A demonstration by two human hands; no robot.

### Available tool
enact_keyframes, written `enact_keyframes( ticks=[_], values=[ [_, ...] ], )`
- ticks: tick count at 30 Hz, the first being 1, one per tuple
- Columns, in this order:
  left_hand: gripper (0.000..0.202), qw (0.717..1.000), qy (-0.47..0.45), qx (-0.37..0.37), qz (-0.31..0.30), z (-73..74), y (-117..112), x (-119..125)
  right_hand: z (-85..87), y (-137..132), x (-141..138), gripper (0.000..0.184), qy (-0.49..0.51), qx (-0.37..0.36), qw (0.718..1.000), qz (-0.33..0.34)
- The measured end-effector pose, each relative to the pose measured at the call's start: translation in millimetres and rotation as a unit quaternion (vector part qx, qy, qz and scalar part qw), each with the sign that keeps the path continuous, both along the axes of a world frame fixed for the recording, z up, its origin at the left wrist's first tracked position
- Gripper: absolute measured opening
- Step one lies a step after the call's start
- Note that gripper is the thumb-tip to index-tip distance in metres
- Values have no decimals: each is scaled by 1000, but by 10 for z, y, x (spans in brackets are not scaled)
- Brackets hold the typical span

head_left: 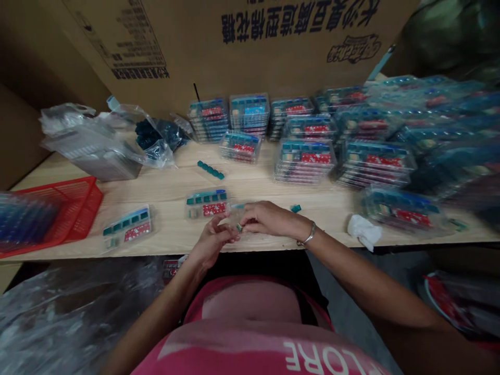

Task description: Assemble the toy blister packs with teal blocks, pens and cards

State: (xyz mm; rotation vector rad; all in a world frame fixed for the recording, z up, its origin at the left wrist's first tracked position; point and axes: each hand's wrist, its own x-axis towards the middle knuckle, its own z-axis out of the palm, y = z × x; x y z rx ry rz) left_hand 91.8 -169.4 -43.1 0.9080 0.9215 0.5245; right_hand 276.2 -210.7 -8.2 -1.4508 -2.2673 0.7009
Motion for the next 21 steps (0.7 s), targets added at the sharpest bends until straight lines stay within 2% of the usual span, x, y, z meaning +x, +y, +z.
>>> enact_keyframes(
  ticks=[5, 9, 13, 15, 18, 20, 21],
  values=[
    [67, 999, -9, 43, 10, 73, -35, 35, 53, -74, -9, 12, 16, 27, 999, -25],
    [66, 998, -13, 53, 7, 120, -54, 55, -13, -119, 31, 12, 101, 20, 994, -46],
    [66, 999, -11, 45, 1, 121, -57, 74, -102, -177, 73, 10, 140, 8, 988, -64],
    [67, 999, -14, 38, -4, 79, -59, 92, -144, -220, 77, 10, 136, 5, 988, -80],
    [66, 999, 2, 34, -28, -60, -88, 118, -228, -282, 47, 8, 75, 13, 991, -107],
    [59, 993, 56, 93, -50, -177, -115, 108, -299, -307, 6, 8, 27, 17, 994, -105],
    [55, 982, 99, 152, -60, -227, -117, 89, -336, -313, -18, 8, 10, 19, 995, -99]
  ],
)
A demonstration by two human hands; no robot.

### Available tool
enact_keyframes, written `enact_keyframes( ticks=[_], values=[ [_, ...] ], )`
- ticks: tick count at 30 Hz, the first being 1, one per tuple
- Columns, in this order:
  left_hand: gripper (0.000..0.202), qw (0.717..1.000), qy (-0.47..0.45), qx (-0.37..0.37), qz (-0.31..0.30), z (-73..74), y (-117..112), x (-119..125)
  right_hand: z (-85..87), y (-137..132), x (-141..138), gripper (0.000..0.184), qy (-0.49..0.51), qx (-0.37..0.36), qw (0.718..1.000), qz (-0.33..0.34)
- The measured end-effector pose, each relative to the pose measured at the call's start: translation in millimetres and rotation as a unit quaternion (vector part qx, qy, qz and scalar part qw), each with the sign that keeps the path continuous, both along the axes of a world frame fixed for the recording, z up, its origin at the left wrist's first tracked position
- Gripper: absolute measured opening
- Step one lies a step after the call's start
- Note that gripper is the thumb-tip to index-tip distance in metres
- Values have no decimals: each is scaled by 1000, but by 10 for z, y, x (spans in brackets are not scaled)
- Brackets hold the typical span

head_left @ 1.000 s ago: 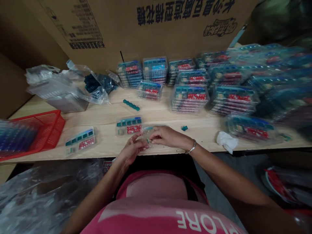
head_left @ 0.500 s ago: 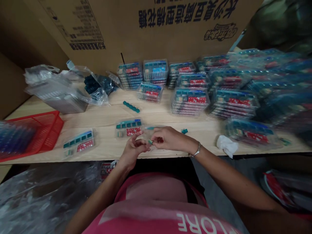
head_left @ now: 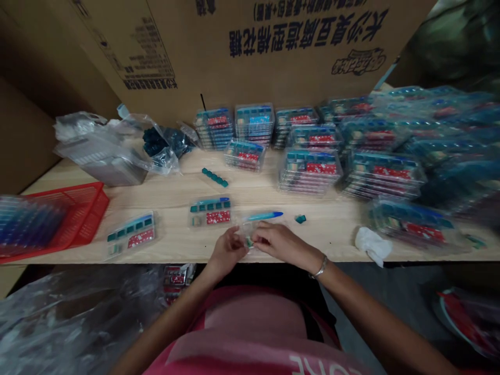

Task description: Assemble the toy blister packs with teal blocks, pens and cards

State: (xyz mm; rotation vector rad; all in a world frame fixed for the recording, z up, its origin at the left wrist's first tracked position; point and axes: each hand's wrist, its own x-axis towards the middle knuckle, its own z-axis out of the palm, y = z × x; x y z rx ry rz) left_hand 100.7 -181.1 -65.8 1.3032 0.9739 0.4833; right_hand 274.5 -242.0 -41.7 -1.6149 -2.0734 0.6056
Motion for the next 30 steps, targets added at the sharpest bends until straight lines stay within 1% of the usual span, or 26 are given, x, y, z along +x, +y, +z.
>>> enact_keyframes(
  ticks=[1, 2, 3, 4, 6, 7, 8, 9, 10, 12, 13, 15, 17, 19, 21, 24, 26, 30],
  values=[
    [51, 996, 47, 77, -8, -35, 17, -29, -34, -1, -23, 8, -13, 0, 1000, 7],
    [45, 982, 96, 161, -14, -50, 61, -67, -65, 1, -43, 9, -24, 0, 1000, 9],
    [38, 960, 141, 243, -20, -43, 140, -108, -91, 5, -61, 11, -35, 0, 999, 8],
    [30, 931, 179, 318, -25, -12, 259, -149, -112, 10, -74, 13, -44, 2, 999, 6],
    [18, 863, 243, 442, -34, 98, 615, -207, -137, 15, -92, 16, -49, 8, 999, 3],
    [18, 825, 274, 492, -41, 164, 840, -216, -141, 11, -97, 17, -46, 13, 999, 0],
    [21, 786, 313, 531, -45, 224, 1082, -210, -141, 0, -100, 18, -41, 22, 999, -4],
    [27, 749, 351, 559, -67, 272, 1326, -191, -136, -21, -101, 18, -38, 35, 999, -8],
    [33, 718, 384, 570, -113, 304, 1558, -162, -131, -51, -98, 20, -37, 49, 998, -17],
    [34, 703, 393, 570, -163, 317, 1935, -95, -128, -140, -80, 22, -37, 79, 995, -46],
    [33, 698, 395, 569, -183, 302, 2068, -64, -139, -194, -64, 22, -37, 95, 993, -61],
    [26, 691, 398, 566, -208, 248, 2226, -23, -191, -301, -20, 22, -51, 127, 986, -92],
    [21, 682, 401, 566, -233, 190, 2281, -10, -274, -380, 28, 32, -83, 146, 979, -111],
    [20, 673, 401, 567, -255, 149, 2295, -11, -351, -409, 67, 39, -110, 144, 977, -111],
    [21, 667, 400, 567, -270, 125, 2313, -13, -388, -382, 97, 31, -102, 135, 981, -100],
    [20, 664, 404, 565, -279, 99, 2362, -5, -367, -256, 153, 15, -50, 132, 986, -92],
    [18, 663, 406, 564, -278, 80, 2393, 1, -330, -147, 208, 12, -28, 134, 986, -97],
    [18, 659, 405, 568, -279, 53, 2423, 1, -284, 47, 366, 10, -23, 135, 986, -92]
  ],
)
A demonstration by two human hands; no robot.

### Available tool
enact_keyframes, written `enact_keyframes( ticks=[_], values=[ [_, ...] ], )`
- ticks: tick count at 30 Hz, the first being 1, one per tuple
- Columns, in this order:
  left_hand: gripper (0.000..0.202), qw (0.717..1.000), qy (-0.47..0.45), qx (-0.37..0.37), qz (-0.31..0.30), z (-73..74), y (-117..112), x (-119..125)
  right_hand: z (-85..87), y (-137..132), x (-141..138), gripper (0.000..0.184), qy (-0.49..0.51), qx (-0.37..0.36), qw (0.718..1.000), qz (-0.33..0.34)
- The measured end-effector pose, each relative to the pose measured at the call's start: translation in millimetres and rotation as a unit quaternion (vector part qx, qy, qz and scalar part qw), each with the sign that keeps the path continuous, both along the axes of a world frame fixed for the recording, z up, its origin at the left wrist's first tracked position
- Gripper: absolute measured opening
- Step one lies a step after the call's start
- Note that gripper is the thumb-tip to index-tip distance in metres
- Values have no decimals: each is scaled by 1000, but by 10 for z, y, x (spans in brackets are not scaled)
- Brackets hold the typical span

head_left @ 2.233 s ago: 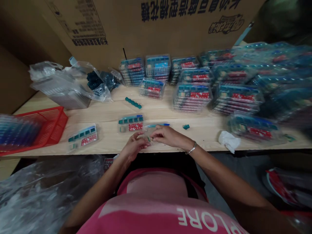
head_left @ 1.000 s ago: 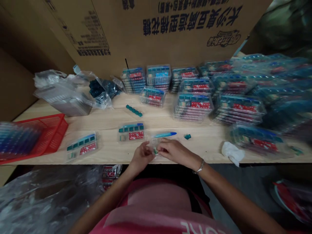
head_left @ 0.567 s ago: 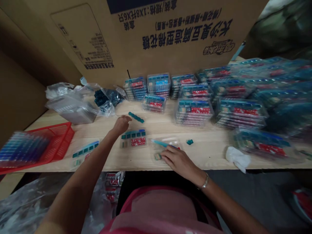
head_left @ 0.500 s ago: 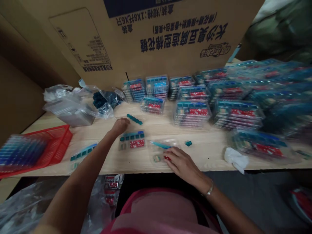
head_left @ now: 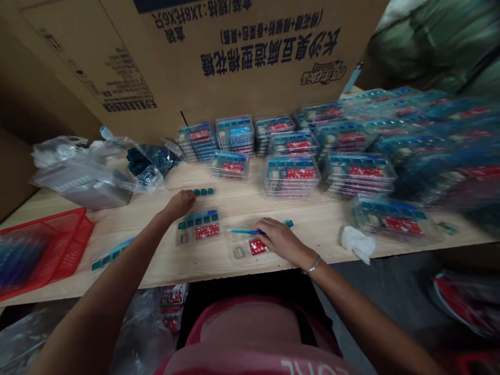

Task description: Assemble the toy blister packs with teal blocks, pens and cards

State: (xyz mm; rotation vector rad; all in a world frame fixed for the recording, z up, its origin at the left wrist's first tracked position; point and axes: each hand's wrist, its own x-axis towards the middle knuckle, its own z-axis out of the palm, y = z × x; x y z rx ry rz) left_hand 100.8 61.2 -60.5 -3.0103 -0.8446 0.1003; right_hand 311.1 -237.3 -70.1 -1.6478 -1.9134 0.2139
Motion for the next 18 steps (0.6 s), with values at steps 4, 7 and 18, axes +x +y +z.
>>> enact_keyframes(
  ticks=[4, 7, 18],
  values=[
    [20, 1000, 3, 3, -16, -7, 2, -2, -15, 138, 168, 13, -31, 14, 999, 15],
    [20, 999, 7, 18, -27, 14, -35, -4, -70, 209, 237, 18, -31, 40, 999, 18],
    [26, 993, 15, 113, -24, 456, -568, -14, -52, 308, -1, 28, -9, 126, 992, -20]
  ],
)
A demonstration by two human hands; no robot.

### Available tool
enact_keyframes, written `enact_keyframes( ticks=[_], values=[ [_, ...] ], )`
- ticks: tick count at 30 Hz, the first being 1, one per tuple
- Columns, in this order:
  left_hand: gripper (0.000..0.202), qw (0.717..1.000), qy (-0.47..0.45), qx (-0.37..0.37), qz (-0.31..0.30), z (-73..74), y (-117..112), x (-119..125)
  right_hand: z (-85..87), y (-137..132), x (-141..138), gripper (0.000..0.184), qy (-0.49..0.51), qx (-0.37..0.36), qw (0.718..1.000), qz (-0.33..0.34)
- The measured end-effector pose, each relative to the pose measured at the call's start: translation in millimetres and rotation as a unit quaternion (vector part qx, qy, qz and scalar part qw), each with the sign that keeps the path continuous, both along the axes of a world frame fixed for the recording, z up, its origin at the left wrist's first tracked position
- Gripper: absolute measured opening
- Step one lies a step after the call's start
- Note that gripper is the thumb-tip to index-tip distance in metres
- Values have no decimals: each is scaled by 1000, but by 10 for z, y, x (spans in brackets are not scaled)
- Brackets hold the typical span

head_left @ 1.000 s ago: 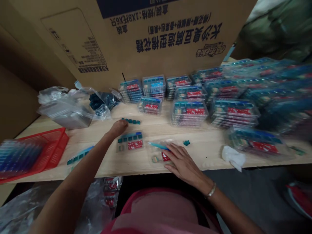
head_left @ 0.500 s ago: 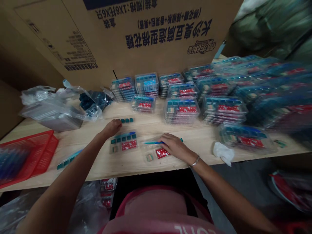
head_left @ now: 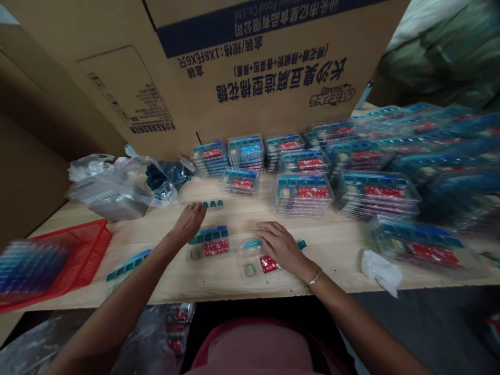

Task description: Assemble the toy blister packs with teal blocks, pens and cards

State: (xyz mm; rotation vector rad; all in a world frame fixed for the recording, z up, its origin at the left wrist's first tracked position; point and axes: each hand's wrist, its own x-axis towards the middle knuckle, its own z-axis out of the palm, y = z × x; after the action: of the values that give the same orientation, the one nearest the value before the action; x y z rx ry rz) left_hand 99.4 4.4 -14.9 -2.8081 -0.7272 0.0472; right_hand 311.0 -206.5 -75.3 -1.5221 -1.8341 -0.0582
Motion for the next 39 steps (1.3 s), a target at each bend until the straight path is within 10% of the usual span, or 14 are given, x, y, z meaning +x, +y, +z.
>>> enact_keyframes(
  ticks=[6, 11, 16, 21, 26, 32, 39],
  values=[
    [23, 997, -38, 7, -70, 219, -894, 140, 142, 150, -34, 40, -15, 21, 1000, -2],
    [21, 980, -175, 4, -98, -4, -1417, 161, 101, -44, 113, 28, 9, 73, 997, 30],
    [18, 958, -281, -56, 9, -408, -1462, -133, 159, -677, 296, 27, -4, 74, 997, 16],
    [54, 930, -314, -190, -26, -419, -1560, -354, 332, -1106, 260, 30, 24, 11, 998, 51],
    [44, 898, -332, -261, -125, -306, -1839, -205, 397, -1040, 162, 30, 87, -66, 989, 98],
    [29, 805, -448, -385, 55, -398, -1645, 124, 177, -583, 285, 49, 244, -105, 964, 24],
    [29, 921, -327, -187, 103, -615, -1383, 286, -109, -291, 134, 28, 54, -108, 988, -92]
  ],
)
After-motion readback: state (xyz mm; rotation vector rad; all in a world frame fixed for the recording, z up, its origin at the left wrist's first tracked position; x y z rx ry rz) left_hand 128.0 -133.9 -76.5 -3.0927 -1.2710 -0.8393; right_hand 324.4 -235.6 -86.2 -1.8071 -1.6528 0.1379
